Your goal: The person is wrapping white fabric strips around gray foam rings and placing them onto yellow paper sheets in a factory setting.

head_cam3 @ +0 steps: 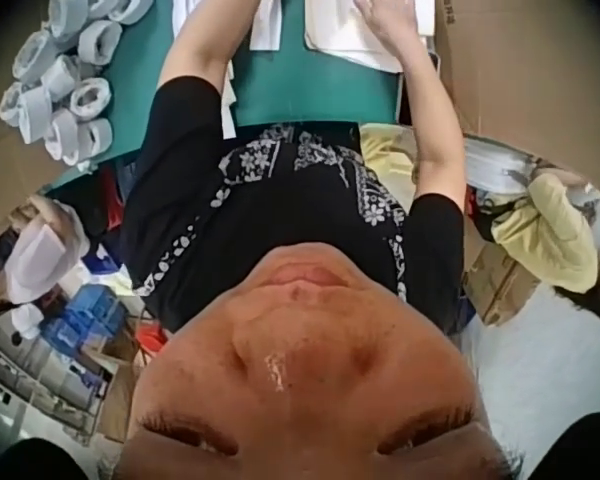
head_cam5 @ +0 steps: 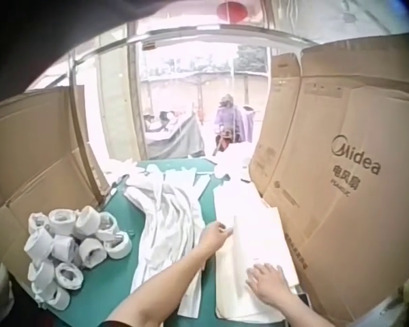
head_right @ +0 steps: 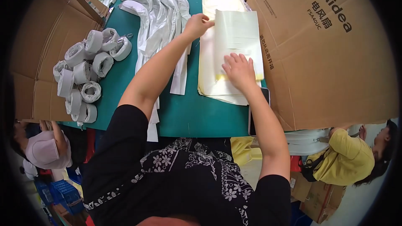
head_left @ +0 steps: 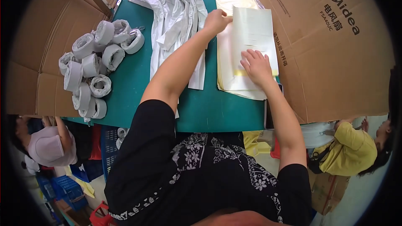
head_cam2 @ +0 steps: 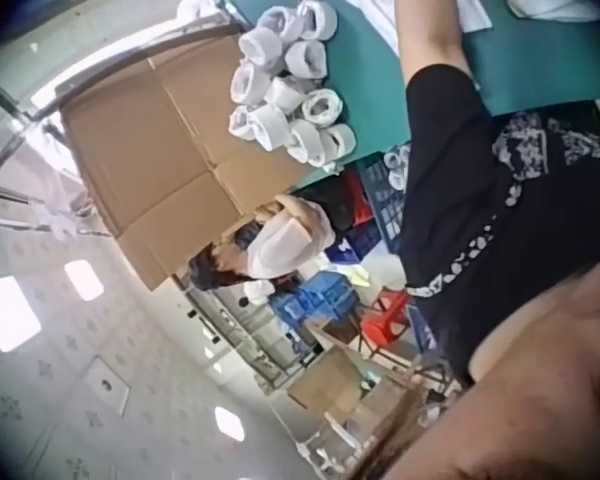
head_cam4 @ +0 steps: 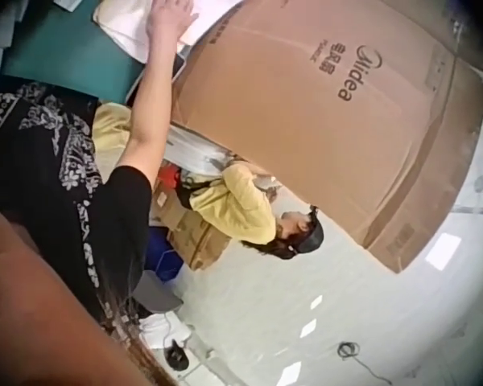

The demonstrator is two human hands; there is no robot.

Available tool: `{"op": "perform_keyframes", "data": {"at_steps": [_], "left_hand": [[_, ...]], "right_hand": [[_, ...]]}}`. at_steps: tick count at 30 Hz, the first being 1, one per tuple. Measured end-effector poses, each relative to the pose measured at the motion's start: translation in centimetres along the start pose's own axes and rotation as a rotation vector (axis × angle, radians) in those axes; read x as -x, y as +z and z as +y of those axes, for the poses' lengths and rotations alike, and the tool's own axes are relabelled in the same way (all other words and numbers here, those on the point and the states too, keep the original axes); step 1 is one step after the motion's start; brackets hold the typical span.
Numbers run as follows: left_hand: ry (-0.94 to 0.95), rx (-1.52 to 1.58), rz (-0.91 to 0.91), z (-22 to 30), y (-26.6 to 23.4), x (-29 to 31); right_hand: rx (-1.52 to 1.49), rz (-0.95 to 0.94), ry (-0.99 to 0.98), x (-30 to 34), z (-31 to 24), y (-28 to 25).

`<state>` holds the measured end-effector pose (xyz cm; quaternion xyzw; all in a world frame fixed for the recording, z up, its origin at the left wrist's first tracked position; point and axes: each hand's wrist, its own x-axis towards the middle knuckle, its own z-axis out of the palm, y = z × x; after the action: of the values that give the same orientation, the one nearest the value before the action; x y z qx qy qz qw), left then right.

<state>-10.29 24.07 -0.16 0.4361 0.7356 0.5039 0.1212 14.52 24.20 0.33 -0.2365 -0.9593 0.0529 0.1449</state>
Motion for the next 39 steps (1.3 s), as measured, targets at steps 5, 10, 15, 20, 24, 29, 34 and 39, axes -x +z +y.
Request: {"op": "perform_keyframes", "data": {"at_steps": [5,10,15,20,24,29,34,39], "left_hand": [[-0.044,-0.923,-0.496,4.2,-6.6,6.7],[-0.129,-0.794,-0.394,0.7,-8.7,9.0],[-0.514,0.69,-0.355,4.6,-10.0,14.1],[-0.566,0.723,-0.424,4.8,-9.8,20.2],[-0.122,0.185,-0.2,4.8,-11.7,24.3],[0.893,-0.646,-0.017,3.8,-12.9,27.1],[0.944,-0.614,0.035,2.9,-12.8,27.6],[1.119,-0.646,-0.128,3.9,-11.7,27.9]], "right_hand": [[-0.055,-0.198,0.138,-2.5,3.6,1.4],[-0.385,0.203,0.138,-4.2,-1.0,1.4],[-1.479,-0.309,0.766,-6.8,-8.6,0.4],[-1.86,-0.267,0.698,-8.3,-11.1,2.0],[-1.827,-0.316,0.74,-7.1,-11.4,1.9],[-1.894,-0.36,0.793,-5.2,-12.8,2.0],[-1.876,-0.453,0.843,-3.3,-12.6,1.6],[-1.913,-0.339,0.908,-2.9,-12.7,2.6]]}}
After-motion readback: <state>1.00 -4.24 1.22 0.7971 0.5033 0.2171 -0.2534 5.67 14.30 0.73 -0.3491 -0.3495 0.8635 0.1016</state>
